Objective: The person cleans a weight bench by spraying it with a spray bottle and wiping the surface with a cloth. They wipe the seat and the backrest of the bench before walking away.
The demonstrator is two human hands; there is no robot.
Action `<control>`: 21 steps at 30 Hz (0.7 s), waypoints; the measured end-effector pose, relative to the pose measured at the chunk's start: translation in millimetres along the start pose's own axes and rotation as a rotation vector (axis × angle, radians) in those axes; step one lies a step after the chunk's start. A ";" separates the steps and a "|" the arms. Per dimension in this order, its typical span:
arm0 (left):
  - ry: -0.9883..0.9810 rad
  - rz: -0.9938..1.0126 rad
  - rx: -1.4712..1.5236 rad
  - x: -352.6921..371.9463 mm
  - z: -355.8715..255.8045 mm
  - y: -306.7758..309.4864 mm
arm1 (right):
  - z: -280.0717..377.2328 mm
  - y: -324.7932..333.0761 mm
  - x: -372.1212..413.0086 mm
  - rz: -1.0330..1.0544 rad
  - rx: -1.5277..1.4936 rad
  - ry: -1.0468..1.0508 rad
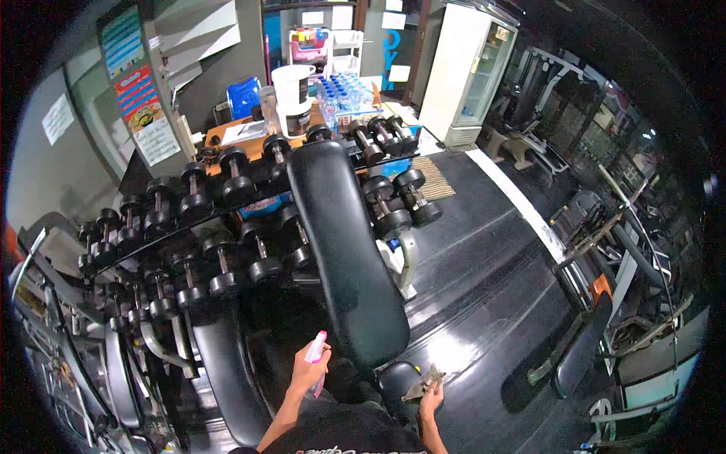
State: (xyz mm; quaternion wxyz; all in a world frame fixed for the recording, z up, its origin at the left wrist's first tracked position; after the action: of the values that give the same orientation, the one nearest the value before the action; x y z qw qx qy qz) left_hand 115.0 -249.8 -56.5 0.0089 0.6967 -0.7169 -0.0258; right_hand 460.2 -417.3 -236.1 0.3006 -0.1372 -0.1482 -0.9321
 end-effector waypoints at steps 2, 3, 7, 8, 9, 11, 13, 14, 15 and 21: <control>0.028 -0.004 -0.028 21.1 15.5 -4.4 | 30.6 -5.2 4.8 0.079 -0.036 -0.080; 0.029 -0.013 -0.031 30.1 18.1 -4.2 | 42.0 -9.3 3.7 0.088 -0.034 -0.080; 0.195 0.109 -0.201 64.1 31.4 -10.2 | 63.0 -17.5 -0.6 0.103 -0.085 -0.082; 0.204 0.153 -0.223 70.0 32.9 -13.6 | 65.4 -20.4 -1.5 0.088 -0.123 -0.083; 0.213 0.198 -0.245 74.4 33.8 -16.7 | 62.9 -22.4 -4.8 0.072 -0.164 -0.084; 0.238 0.200 -0.247 80.6 37.0 -21.1 | 55.0 -25.1 -6.9 0.106 -0.203 -0.094; 0.121 0.155 -0.203 81.1 32.7 -25.2 | 65.6 -25.9 4.4 0.127 -0.154 -0.003; 0.105 0.089 -0.164 81.5 32.6 -25.7 | 46.6 -25.3 -2.5 0.131 -0.164 -0.032; 0.105 0.094 -0.165 80.4 27.9 -27.1 | 44.7 -22.6 -0.9 0.127 -0.166 -0.033; -0.153 -0.085 -0.282 58.2 -13.5 -19.4 | 38.8 -14.9 13.6 0.090 -0.123 0.031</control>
State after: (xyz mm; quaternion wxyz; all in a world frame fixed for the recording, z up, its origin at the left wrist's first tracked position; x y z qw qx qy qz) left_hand 133.3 -308.8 -45.3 0.0509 0.7141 -0.6748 -0.1794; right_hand 447.1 -399.0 -198.6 0.3355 -0.1474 -0.0797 -0.9270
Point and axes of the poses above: each hand's wrist, its own x-axis away from the middle knuckle, its own y-axis out of the back of the hand, z = x × y, the point moved 5 cm from there along -x, towards the middle knuckle, and after that the axes turned 14 degrees about -y, right-handed, at the moved point
